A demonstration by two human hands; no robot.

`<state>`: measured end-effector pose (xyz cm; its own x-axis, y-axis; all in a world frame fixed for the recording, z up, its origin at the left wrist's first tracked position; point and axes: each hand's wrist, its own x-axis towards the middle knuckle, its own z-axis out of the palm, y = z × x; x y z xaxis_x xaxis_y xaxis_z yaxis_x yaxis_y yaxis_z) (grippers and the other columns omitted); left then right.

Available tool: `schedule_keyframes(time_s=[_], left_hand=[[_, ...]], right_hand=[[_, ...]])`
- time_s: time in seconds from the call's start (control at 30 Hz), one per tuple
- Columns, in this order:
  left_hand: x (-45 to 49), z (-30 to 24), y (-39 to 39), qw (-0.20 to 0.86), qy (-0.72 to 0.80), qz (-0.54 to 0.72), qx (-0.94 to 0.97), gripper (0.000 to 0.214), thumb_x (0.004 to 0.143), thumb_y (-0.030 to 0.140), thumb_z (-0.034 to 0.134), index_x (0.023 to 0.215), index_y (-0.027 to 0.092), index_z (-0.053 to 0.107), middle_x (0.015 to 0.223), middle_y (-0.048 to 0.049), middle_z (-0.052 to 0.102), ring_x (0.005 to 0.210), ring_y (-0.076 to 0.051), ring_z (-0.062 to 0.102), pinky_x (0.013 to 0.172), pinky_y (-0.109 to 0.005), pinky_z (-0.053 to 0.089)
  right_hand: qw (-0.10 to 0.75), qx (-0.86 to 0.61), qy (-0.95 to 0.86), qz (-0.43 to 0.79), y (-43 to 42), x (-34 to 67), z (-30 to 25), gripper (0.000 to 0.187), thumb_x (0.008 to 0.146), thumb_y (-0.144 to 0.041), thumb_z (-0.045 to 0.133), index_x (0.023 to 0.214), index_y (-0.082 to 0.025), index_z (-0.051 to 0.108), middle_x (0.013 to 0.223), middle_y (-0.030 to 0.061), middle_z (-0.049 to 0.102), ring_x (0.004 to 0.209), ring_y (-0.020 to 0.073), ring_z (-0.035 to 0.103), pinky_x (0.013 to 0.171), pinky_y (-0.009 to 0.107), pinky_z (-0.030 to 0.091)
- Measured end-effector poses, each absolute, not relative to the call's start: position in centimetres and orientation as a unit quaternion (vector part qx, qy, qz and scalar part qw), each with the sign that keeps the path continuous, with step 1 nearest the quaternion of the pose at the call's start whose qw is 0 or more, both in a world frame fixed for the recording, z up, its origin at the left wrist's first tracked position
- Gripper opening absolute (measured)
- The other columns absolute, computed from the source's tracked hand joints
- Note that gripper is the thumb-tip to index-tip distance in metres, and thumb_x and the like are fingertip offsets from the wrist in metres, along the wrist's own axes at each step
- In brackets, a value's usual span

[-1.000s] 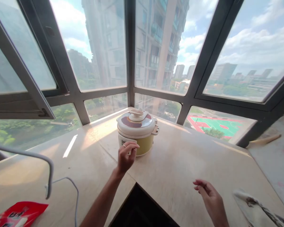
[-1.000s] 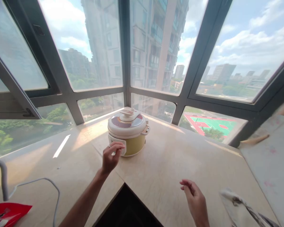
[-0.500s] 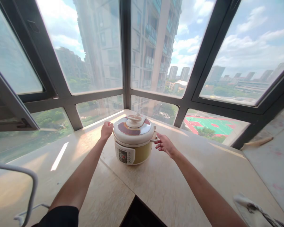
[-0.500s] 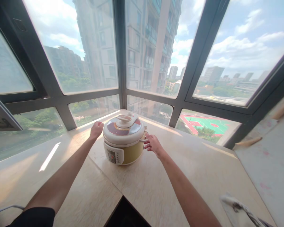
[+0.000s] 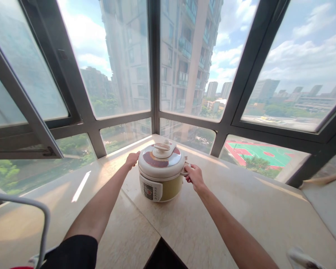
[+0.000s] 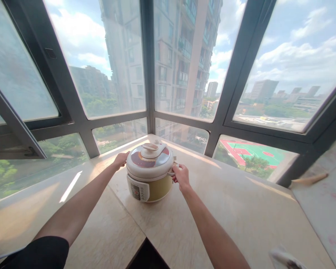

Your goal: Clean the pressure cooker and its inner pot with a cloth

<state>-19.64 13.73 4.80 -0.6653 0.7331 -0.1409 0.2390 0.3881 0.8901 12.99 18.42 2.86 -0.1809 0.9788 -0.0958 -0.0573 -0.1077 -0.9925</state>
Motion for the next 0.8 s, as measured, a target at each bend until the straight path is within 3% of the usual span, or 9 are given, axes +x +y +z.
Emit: schedule_keyframes(time_s=[0.07, 0.13, 0.23, 0.3, 0.43, 0.8], left_hand=[[-19.1, 4.9, 13.1, 0.277, 0.794, 0.457, 0.290, 0.035, 0.097, 0.039, 0.062, 0.122, 0.015, 0.062, 0.115, -0.0090, 0.066, 0.095, -0.020, 0.067, 0.081, -0.039, 0.059], [-18.5, 4.9, 12.3, 0.279, 0.794, 0.457, 0.287, 0.030, 0.097, 0.041, 0.061, 0.108, 0.013, 0.065, 0.096, -0.0056, 0.067, 0.076, -0.015, 0.065, 0.067, -0.030, 0.056], [-17.4, 4.9, 11.2, 0.278, 0.785, 0.468, 0.297, 0.033, 0.092, 0.041, 0.063, 0.074, 0.013, 0.062, 0.062, 0.0014, 0.054, 0.046, -0.008, 0.045, 0.044, -0.022, 0.035], [-16.4, 5.0, 10.5, 0.279, 0.774, 0.479, 0.305, 0.036, 0.087, 0.038, 0.065, 0.060, 0.015, 0.056, 0.051, 0.0039, 0.044, 0.038, -0.006, 0.035, 0.039, -0.022, 0.024], [-13.6, 5.1, 9.8, 0.297, 0.749, 0.499, 0.319, 0.037, 0.080, 0.037, 0.066, 0.052, 0.018, 0.049, 0.045, 0.0050, 0.038, 0.036, -0.006, 0.030, 0.039, -0.022, 0.020], [-2.3, 3.8, 9.0, 0.410, 0.652, 0.540, 0.339, 0.039, 0.070, 0.045, 0.065, 0.051, 0.020, 0.043, 0.045, 0.0067, 0.035, 0.036, -0.005, 0.028, 0.039, -0.021, 0.018]], right_hand=[[0.447, -0.454, -0.500, 0.587, 18.2, 13.8, 2.9, 0.026, 0.068, -0.036, 0.072, 0.079, -0.019, 0.055, 0.043, -0.0049, 0.054, 0.033, 0.0084, 0.045, 0.029, 0.016, 0.026], [0.447, -0.448, -0.503, 0.589, 18.0, 14.8, 2.9, 0.025, 0.066, -0.036, 0.073, 0.076, -0.019, 0.057, 0.042, -0.0043, 0.053, 0.033, 0.0087, 0.045, 0.028, 0.016, 0.024], [0.449, -0.444, -0.504, 0.589, 17.7, 16.7, 3.0, 0.024, 0.064, -0.036, 0.073, 0.072, -0.018, 0.058, 0.039, -0.0042, 0.052, 0.031, 0.0086, 0.043, 0.027, 0.017, 0.024], [0.455, -0.445, -0.500, 0.587, 17.4, 17.9, 3.0, 0.025, 0.064, -0.037, 0.073, 0.072, -0.018, 0.060, 0.039, -0.0043, 0.052, 0.030, 0.0084, 0.041, 0.026, 0.017, 0.025], [0.473, -0.452, -0.489, 0.577, 16.3, 20.9, 3.0, 0.026, 0.064, -0.040, 0.073, 0.072, -0.017, 0.061, 0.038, -0.0055, 0.050, 0.029, 0.0076, 0.038, 0.026, 0.017, 0.024], [0.573, -0.509, -0.375, 0.521, 11.7, 32.1, 2.7, 0.041, 0.058, -0.044, 0.077, 0.086, -0.015, 0.069, 0.035, -0.0112, 0.039, 0.027, 0.0049, 0.025, 0.026, 0.018, 0.018]])
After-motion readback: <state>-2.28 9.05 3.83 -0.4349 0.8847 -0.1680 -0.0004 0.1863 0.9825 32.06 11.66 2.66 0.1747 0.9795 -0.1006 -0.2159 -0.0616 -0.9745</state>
